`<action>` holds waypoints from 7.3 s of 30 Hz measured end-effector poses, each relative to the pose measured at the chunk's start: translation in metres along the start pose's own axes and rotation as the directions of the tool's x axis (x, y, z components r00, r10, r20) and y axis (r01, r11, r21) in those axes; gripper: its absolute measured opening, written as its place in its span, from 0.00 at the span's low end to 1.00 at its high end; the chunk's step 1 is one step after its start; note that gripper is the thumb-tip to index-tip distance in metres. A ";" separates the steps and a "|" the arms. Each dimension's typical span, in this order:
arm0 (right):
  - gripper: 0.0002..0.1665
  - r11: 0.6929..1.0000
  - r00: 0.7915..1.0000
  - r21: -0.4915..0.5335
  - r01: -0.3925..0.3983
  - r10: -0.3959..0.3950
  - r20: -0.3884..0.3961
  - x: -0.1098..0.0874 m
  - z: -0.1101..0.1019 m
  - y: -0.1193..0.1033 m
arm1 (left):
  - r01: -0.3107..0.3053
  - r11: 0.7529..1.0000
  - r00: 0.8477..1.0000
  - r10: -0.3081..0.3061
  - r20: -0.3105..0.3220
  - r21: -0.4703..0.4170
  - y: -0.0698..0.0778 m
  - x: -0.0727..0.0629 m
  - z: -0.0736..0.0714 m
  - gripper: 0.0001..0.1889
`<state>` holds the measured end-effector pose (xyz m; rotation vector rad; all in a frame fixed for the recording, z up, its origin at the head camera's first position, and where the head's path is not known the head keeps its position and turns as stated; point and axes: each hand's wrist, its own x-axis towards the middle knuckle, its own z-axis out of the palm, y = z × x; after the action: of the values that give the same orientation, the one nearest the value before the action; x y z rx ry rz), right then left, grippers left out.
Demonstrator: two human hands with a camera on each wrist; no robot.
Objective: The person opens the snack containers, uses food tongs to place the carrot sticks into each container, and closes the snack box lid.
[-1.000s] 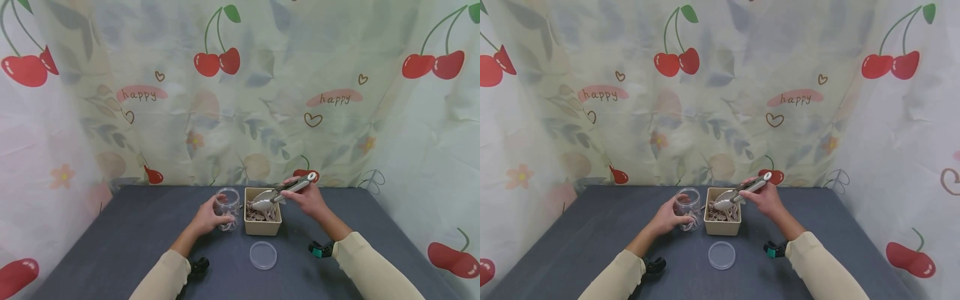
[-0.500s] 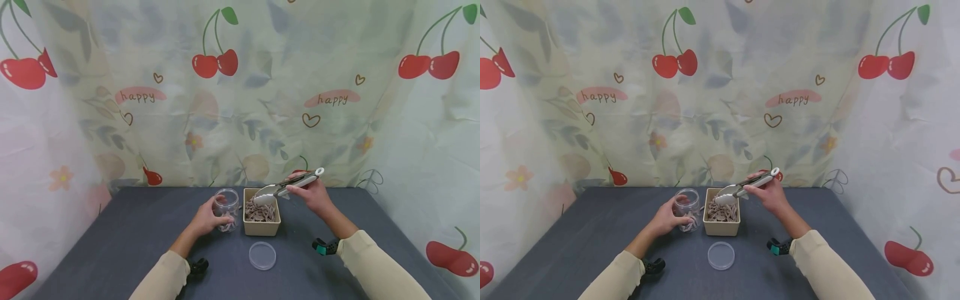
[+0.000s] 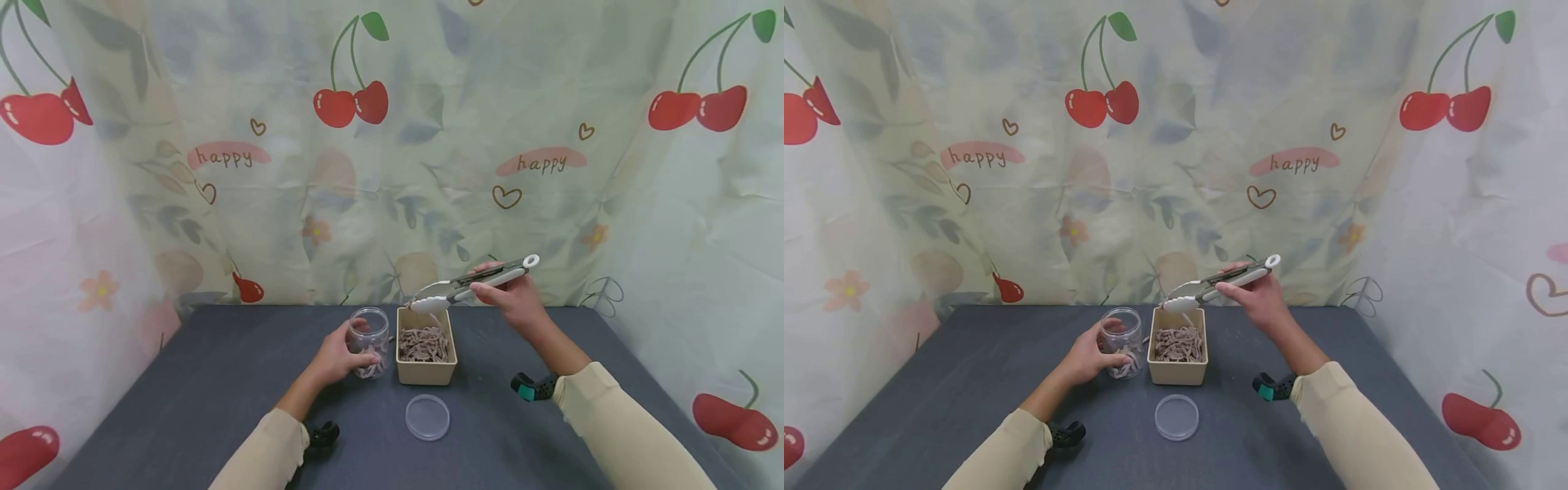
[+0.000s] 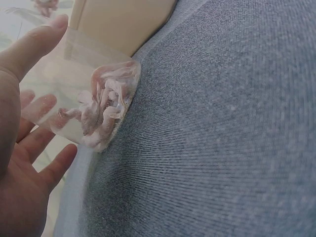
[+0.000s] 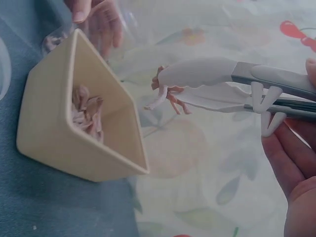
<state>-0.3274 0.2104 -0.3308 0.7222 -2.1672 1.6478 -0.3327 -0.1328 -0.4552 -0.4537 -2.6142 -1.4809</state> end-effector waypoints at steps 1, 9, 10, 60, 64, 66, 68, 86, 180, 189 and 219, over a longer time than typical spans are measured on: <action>0.17 1.000 1.000 -0.014 0.006 -0.006 -0.005 0.001 0.000 -0.002 | 0.000 1.000 1.000 0.000 -0.002 0.005 0.000 0.000 0.000 0.39; 0.18 0.998 0.999 -0.026 0.051 -0.051 -0.019 0.008 0.002 -0.016 | -0.010 1.000 1.000 0.009 -0.011 -0.006 0.000 0.001 0.000 0.39; 0.18 0.999 0.999 -0.013 0.048 -0.048 -0.025 0.009 0.002 -0.017 | -0.013 1.000 1.000 0.013 -0.011 -0.005 -0.001 0.001 0.001 0.39; 0.18 1.000 0.980 0.016 -0.019 0.015 0.197 0.016 0.086 -0.049 | 0.010 1.000 1.000 -0.010 -0.014 0.019 -0.005 0.003 0.001 0.40; 0.19 0.998 0.981 0.051 -0.030 0.019 0.195 0.017 0.085 -0.047 | 0.005 1.000 1.000 -0.005 -0.019 0.011 -0.005 0.003 0.002 0.42; 0.19 0.997 0.981 0.072 -0.035 0.021 0.193 0.017 0.084 -0.046 | -0.002 1.000 1.000 0.002 -0.023 0.005 -0.005 0.003 0.002 0.43; 0.18 0.995 0.981 0.093 -0.041 0.023 0.192 0.018 0.083 -0.045 | -0.012 1.000 1.000 0.012 -0.022 -0.002 -0.005 0.003 0.001 0.44; 0.21 0.993 0.991 0.118 -0.010 -0.006 0.134 0.025 0.067 -0.023 | -0.025 0.998 0.999 0.024 -0.028 -0.051 -0.005 0.001 0.003 0.36; 0.21 0.958 0.989 -0.279 -0.060 0.094 0.112 -0.018 0.017 0.036 | -0.022 1.000 1.000 0.022 -0.005 0.012 -0.005 0.003 0.000 0.40; 0.19 0.965 0.994 -0.246 -0.085 0.099 0.045 -0.024 0.020 0.036 | -0.029 1.000 1.000 0.029 -0.007 0.009 -0.003 0.001 0.000 0.40; 0.17 0.979 0.999 -0.204 -0.025 0.032 0.028 -0.017 0.014 0.017 | -0.040 0.999 0.999 0.040 -0.006 0.019 -0.006 0.003 0.000 0.40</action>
<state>-0.3230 0.2035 -0.3572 0.6636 -2.3351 1.4089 -0.3375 -0.1349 -0.4593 -0.4951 -2.5963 -1.4427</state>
